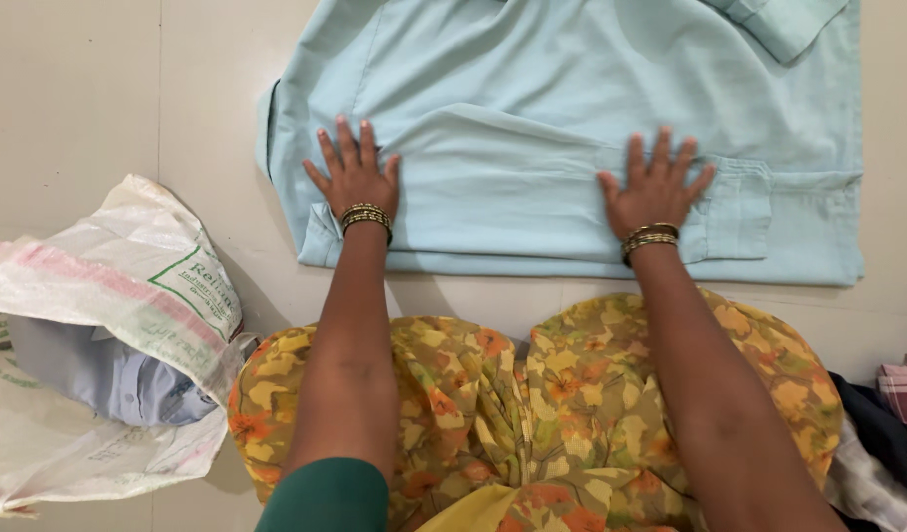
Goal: The person folds a light blue long-sleeved shirt by hand while sitting on the floor, smoothing the fabric and folding the sleeves and body into a square shape before placing it into a white bag.
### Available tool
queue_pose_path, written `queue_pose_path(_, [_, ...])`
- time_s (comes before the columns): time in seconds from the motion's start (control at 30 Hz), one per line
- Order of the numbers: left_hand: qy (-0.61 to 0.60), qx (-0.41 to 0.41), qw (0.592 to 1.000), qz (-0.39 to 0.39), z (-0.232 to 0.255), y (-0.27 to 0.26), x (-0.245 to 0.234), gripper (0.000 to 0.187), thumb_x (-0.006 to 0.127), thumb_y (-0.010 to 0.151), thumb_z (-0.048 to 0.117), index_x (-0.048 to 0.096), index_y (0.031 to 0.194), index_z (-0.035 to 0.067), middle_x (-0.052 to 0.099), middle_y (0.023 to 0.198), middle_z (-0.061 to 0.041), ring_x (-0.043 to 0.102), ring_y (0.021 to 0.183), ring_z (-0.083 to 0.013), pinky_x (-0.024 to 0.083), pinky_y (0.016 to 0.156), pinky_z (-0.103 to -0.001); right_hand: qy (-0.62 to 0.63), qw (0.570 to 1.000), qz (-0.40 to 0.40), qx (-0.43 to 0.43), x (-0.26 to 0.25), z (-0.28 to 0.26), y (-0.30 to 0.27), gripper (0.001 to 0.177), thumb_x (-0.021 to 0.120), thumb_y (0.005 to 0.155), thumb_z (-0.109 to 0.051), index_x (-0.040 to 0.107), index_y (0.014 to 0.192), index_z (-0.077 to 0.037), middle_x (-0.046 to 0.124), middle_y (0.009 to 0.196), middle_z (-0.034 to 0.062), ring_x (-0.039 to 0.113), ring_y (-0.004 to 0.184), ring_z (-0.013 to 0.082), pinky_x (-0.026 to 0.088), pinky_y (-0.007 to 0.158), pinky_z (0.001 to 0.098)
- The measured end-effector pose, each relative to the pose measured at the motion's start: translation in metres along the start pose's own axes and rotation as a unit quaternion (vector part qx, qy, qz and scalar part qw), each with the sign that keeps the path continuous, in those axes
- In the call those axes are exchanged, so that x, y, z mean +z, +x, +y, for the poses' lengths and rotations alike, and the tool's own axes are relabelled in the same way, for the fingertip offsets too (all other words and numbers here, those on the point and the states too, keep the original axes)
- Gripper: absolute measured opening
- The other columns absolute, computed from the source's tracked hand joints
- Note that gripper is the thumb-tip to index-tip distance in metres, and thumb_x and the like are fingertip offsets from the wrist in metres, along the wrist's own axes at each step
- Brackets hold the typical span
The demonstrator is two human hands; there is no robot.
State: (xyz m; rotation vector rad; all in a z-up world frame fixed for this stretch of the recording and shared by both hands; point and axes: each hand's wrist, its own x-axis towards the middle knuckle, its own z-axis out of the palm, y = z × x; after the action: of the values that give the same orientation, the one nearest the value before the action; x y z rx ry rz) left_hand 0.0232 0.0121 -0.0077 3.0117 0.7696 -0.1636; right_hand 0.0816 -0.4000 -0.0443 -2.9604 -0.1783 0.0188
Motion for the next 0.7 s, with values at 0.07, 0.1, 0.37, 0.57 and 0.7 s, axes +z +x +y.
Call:
queue_pose_path(0.07, [0.015, -0.008, 0.999, 0.027, 0.005, -0.004, -0.001, 0.074, 0.047, 0.099, 0.063, 0.029, 0.162, 0.029, 0.009, 0.171, -0.007, 0.005, 0.158, -0.0311, 0.001, 0.121, -0.067, -0.010, 0.999, 0.019, 0.044, -0.001, 0.010, -0.004, 0.076, 0.043, 0.101, -0.067, 0.035, 0.162, -0.022, 0.014, 0.172, 0.0139, 0.006, 0.156, 0.0423, -0.005, 0.116, 0.0719])
queue_pose_path(0.1, [0.023, -0.003, 0.999, 0.036, 0.016, -0.008, 0.000, 0.075, 0.049, 0.099, 0.062, 0.030, 0.162, 0.027, 0.009, 0.172, -0.008, 0.005, 0.158, -0.0305, 0.002, 0.121, -0.067, -0.016, 0.997, 0.022, 0.066, 0.000, 0.011, -0.009, 0.075, 0.044, 0.103, -0.065, 0.036, 0.162, -0.021, 0.014, 0.172, 0.0160, 0.006, 0.156, 0.0439, -0.004, 0.115, 0.0726])
queue_pose_path(0.37, [-0.134, 0.270, 0.953, -0.005, 0.154, -0.117, 0.021, 0.078, 0.042, 0.098, 0.069, 0.026, 0.164, 0.030, 0.013, 0.172, -0.009, 0.010, 0.158, -0.0321, 0.008, 0.124, -0.062, -0.168, 0.963, 0.039, -0.207, 0.033, -0.086, -0.068, 0.073, 0.049, 0.100, -0.054, 0.038, 0.165, -0.023, 0.021, 0.173, 0.0067, 0.013, 0.158, 0.0327, 0.005, 0.123, 0.0591])
queue_pose_path(0.57, [-0.023, 0.239, 0.966, -0.095, 0.122, -0.112, 0.014, 0.076, 0.036, 0.096, 0.072, 0.023, 0.161, 0.035, 0.011, 0.172, 0.000, 0.007, 0.158, -0.0276, 0.005, 0.125, -0.056, -0.025, 0.990, -0.090, -0.108, 0.003, -0.057, -0.064, 0.065, 0.039, 0.101, -0.060, 0.033, 0.160, -0.033, 0.015, 0.173, 0.0052, 0.008, 0.159, 0.0321, 0.001, 0.123, 0.0639])
queue_pose_path(0.7, [-0.005, 0.146, 0.985, -0.091, 0.089, -0.096, 0.003, 0.079, 0.037, 0.094, 0.072, 0.022, 0.162, 0.034, 0.009, 0.171, -0.001, 0.005, 0.157, -0.0297, 0.005, 0.123, -0.057, -0.034, 0.998, -0.054, -0.006, -0.001, -0.014, -0.054, 0.069, 0.036, 0.102, -0.062, 0.028, 0.162, -0.030, 0.008, 0.173, 0.0060, 0.001, 0.158, 0.0357, -0.002, 0.120, 0.0665])
